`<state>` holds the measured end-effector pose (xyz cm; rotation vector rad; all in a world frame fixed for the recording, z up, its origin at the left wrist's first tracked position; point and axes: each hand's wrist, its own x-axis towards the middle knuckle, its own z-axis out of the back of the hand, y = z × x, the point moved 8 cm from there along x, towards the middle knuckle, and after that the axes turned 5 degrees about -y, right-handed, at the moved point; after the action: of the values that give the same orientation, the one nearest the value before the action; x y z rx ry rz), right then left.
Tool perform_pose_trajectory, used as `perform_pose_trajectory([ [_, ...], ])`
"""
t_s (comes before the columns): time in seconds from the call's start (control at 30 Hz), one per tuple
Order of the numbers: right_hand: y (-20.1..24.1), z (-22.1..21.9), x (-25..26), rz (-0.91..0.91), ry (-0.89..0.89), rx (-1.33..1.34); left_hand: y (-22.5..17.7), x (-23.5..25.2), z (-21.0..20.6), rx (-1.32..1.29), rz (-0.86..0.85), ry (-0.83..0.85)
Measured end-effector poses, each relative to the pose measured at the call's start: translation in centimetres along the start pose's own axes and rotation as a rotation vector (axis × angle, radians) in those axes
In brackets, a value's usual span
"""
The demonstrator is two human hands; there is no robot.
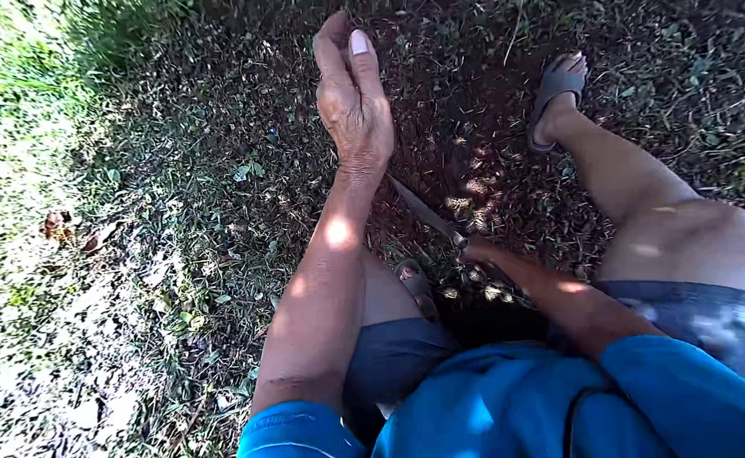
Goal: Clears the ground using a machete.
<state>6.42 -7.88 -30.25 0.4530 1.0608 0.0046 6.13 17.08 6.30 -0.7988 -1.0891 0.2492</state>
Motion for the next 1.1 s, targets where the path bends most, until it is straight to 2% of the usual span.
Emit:
perform_pose_trajectory([
  [0.1, -2.3, 0.2, -1.3, -0.125, 0.027, -0.015, 0.5, -0.1, -0.6, 0.066, 0.016, 0.037],
  [0.23, -1.3, 4.7, -1.5, -0.057, -0.153, 0.095, 1.2, -0.3, -1.1, 0.09, 0.068, 0.053],
  [0.33, 0.4, 8.5, -2.0, 0.058, -0.32, 0.404, 1.4, -0.3, -1.0, 0.098, 0.103, 0.075],
  [0.5, 6.0, 15.9, -6.4, 0.451, -0.548, 1.08, 2.4, 0.0, -0.4, 0.097, 0.153, 0.069],
  [0.6, 7.0, 16.4, -6.6, 0.509, -0.635, 1.268, 2.7, 0.2, -0.5, 0.091, 0.188, 0.078],
  [0.67, 5.4, 12.8, -4.2, 0.388, -0.606, 1.169, 2.8, 0.3, -0.9, 0.067, 0.2, 0.068],
  [0.7, 3.8, 10.0, -2.6, 0.288, -0.544, 1.017, 2.8, 0.3, -1.3, 0.052, 0.193, 0.071],
  [0.77, -0.4, 4.1, 0.1, 0.05, -0.332, 0.546, 2.5, 0.2, -2.3, 0.03, 0.171, 0.086],
  [0.83, -2.4, 0.6, 0.2, -0.074, -0.122, 0.153, 1.9, -0.2, -3.2, 0.026, 0.167, 0.121],
  [0.9, -2.5, 0.6, -0.5, -0.07, -0.103, 0.068, 1.6, -0.1, -3.8, 0.019, 0.14, 0.14],
  [0.97, -2.8, 2.7, -0.4, -0.011, -0.185, 0.067, 1.6, -0.4, -4.2, 0.016, 0.142, 0.146],
  [1.03, -2.4, 5.6, -0.1, 0.063, -0.296, 0.139, 1.6, -0.4, -4.5, 0.01, 0.144, 0.154],
  [1.1, -0.7, 8.3, -0.9, 0.145, -0.4, 0.323, 1.5, -0.4, -4.6, 0.005, 0.152, 0.161],
])
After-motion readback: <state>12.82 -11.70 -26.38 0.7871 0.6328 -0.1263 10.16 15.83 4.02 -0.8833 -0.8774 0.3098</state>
